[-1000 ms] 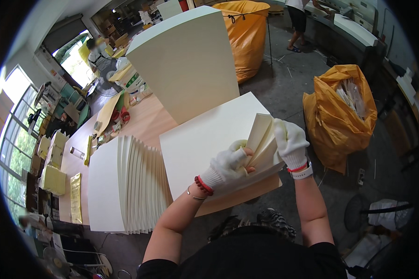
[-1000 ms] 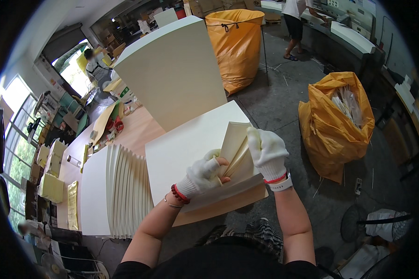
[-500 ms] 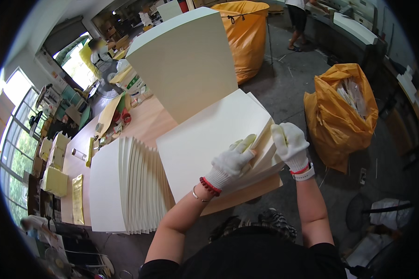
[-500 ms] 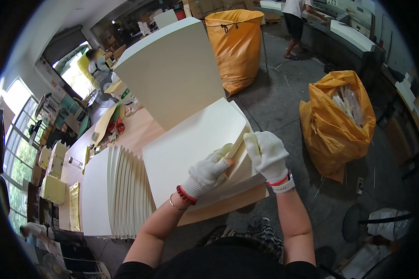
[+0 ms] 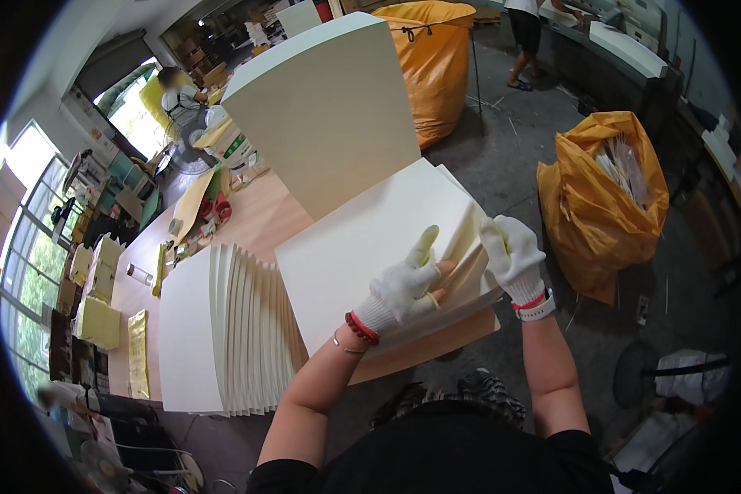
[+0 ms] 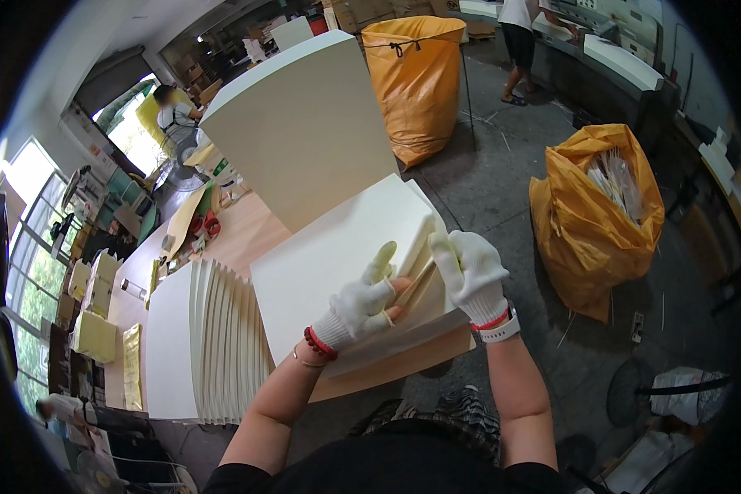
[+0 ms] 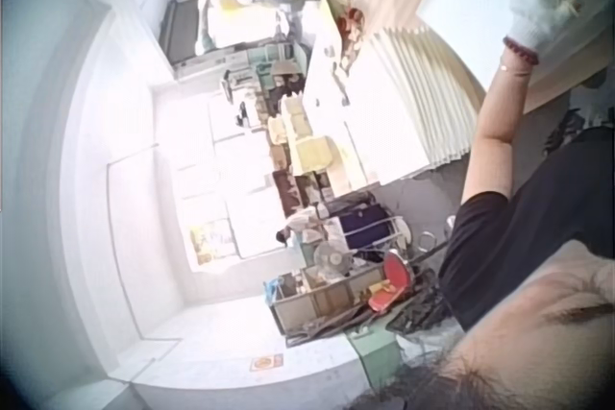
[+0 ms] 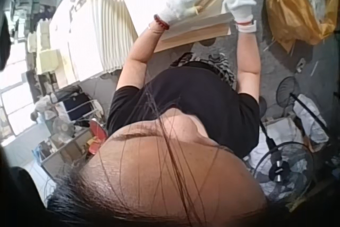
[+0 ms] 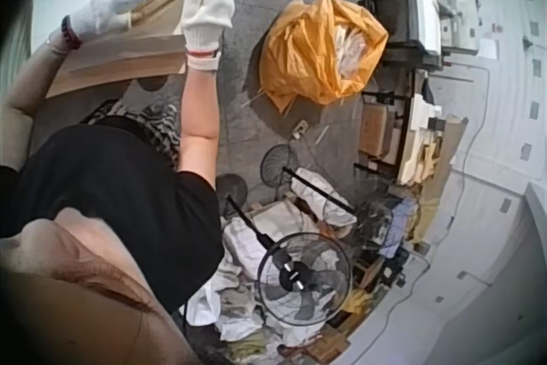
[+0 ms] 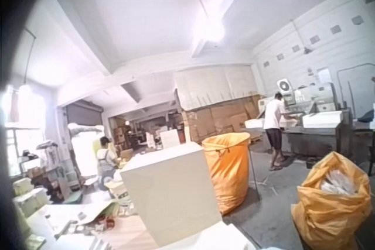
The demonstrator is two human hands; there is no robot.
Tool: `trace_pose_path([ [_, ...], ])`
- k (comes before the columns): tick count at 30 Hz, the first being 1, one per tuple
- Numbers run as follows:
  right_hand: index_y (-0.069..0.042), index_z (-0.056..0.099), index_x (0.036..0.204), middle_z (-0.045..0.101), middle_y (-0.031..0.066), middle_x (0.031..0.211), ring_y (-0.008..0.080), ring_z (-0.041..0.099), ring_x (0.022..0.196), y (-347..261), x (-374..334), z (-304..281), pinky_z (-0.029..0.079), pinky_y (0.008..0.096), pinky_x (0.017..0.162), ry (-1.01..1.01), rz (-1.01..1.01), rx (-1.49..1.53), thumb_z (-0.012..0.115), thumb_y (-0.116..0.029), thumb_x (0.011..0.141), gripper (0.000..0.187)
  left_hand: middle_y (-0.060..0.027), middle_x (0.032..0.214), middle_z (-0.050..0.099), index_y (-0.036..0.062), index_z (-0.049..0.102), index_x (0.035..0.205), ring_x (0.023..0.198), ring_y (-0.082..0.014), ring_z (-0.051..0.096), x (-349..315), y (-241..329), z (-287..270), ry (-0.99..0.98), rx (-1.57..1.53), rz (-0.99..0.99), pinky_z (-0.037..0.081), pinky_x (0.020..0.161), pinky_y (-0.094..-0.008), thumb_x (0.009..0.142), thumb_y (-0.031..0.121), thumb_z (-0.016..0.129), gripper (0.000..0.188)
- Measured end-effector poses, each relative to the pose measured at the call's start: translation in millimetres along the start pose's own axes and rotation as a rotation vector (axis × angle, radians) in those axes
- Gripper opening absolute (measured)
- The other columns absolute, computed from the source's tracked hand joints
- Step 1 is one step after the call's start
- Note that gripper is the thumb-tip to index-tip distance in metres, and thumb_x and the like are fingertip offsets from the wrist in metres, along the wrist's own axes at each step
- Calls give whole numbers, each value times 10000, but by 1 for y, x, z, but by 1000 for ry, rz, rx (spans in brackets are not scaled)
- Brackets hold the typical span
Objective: The person repeatedly picks up small stacks of white paper sheets from a table and places them onto a growing pile. The person wears white gloves and handles the sheets with both hands, maintaining a consistent stacking rhythm throughout the clip.
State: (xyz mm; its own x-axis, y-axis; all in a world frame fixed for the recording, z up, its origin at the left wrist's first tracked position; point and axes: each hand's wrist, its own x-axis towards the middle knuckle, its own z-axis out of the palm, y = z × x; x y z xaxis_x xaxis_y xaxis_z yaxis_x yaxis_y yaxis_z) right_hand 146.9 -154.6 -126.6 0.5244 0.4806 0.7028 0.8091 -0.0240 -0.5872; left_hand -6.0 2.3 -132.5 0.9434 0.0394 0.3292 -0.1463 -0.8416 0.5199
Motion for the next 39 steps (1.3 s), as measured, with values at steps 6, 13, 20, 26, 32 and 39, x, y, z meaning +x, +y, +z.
trace_pose_path([
  [6, -12, 609, 776, 541, 154, 649, 334, 561, 611, 4, -2, 7, 437, 412, 556, 81, -143, -100, 554, -155, 921, 210, -221, 1443, 431, 150, 602, 1257, 1059, -361, 630, -4, -11, 10, -4, -54, 60, 517, 873, -335, 829, 70, 573, 436],
  [13, -9, 604, 756, 546, 158, 643, 335, 576, 623, 12, -6, 13, 451, 409, 561, 106, -79, -122, 558, -148, 920, 220, -210, 1468, 404, 160, 644, 1182, 1058, -371, 632, 1, 3, 3, 2, -15, 6, 527, 857, -360, 753, 196, 787, 454],
  [20, -11, 582, 730, 514, 152, 624, 329, 539, 580, 10, -6, 11, 421, 408, 537, 72, -39, 31, 558, -158, 927, 247, -213, 1493, 371, 185, 638, 1217, 1058, -362, 641, 0, -3, 7, 56, -91, 43, 529, 859, -349, 732, 109, 774, 510],
  [26, -10, 592, 747, 516, 148, 632, 320, 541, 581, 11, -5, 11, 422, 405, 534, 78, -139, -74, 558, -138, 924, 221, -221, 1473, 396, 173, 593, 1274, 1034, -358, 647, 0, -5, 4, -76, 7, 103, 527, 857, -336, 763, 37, 639, 531],
  [32, -4, 605, 768, 523, 149, 638, 319, 551, 585, 11, -6, 12, 433, 401, 535, 65, 15, 3, 560, -130, 923, 204, -228, 1460, 403, 156, 643, 1136, 1006, -363, 648, 1, -6, 9, 28, 1, 75, 530, 836, -342, 720, 199, 804, 449],
  [39, 2, 580, 750, 497, 142, 624, 314, 530, 580, 13, -7, 11, 414, 400, 531, 58, -14, 75, 565, -148, 935, 238, -243, 1469, 386, 171, 655, 1128, 1023, -357, 647, -1, -7, 11, 91, -40, 81, 520, 851, -349, 734, 172, 773, 411],
])
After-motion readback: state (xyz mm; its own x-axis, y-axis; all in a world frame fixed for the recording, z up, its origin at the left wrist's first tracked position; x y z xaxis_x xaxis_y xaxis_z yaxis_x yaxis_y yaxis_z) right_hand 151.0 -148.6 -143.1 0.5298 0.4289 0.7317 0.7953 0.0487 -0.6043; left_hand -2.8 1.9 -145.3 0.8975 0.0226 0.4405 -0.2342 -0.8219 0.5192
